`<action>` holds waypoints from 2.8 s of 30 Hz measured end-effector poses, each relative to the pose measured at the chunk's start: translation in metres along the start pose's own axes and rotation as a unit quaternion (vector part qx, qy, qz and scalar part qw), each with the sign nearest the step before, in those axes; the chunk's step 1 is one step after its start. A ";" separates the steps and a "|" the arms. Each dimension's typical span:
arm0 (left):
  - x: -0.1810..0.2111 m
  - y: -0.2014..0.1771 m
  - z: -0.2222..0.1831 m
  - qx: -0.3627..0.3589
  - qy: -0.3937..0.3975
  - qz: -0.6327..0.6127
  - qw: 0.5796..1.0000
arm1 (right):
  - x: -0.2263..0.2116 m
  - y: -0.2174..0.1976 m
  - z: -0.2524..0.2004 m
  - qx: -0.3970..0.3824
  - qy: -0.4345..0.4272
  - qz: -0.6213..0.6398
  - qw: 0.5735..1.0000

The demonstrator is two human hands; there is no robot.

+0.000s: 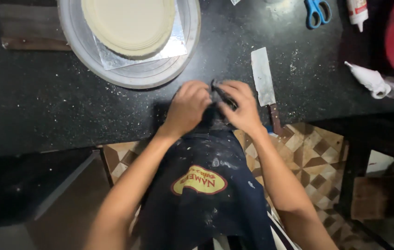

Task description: The person smooths the frosting on a white cake set on a rotating turntable, holding a flat scraper against the cake side while turning the turntable with the other hand. They wipe the scraper with a dark cloth between passes, then lift the finished cake board off the turntable and set it on the counter beside other decorated cakes.

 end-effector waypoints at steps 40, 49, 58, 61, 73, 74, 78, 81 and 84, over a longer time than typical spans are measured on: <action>-0.079 -0.048 -0.064 0.307 -0.329 -0.570 0.688 | -0.045 0.008 0.014 -0.250 0.181 0.372 0.876; -0.081 -0.071 -0.052 0.341 -0.362 -0.451 0.741 | -0.055 0.029 0.081 -0.156 0.027 -0.077 0.984; -0.101 -0.102 -0.052 0.280 -0.372 -0.418 0.780 | -0.070 0.041 0.114 -0.109 0.017 -0.207 0.972; -0.096 -0.101 -0.054 0.271 -0.381 -0.417 0.779 | -0.062 0.048 0.103 -0.101 0.025 -0.243 0.965; -0.097 -0.103 -0.054 0.250 -0.317 -0.446 0.799 | -0.073 0.044 0.107 -0.090 0.003 -0.169 0.981; -0.096 -0.103 -0.055 0.247 -0.310 -0.454 0.798 | -0.073 0.045 0.105 -0.079 -0.002 -0.170 0.982; -0.094 -0.099 -0.049 0.265 -0.310 -0.443 0.799 | -0.071 0.060 0.087 -0.077 0.001 -0.162 0.984; -0.088 -0.089 -0.054 0.277 -0.325 -0.448 0.786 | -0.080 0.065 0.072 -0.103 0.031 -0.133 0.985; -0.085 -0.081 -0.055 0.279 -0.306 -0.465 0.783 | -0.082 0.071 0.068 -0.132 0.059 -0.117 0.983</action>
Point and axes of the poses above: each hand's wrist, its own z-axis towards the middle knuckle, its own y-axis out of the palm, x = y × z, the point moved 2 cm from there along z, towards the middle knuckle, and after that the axes turned 15 degrees about y, right-handed, at the moved point
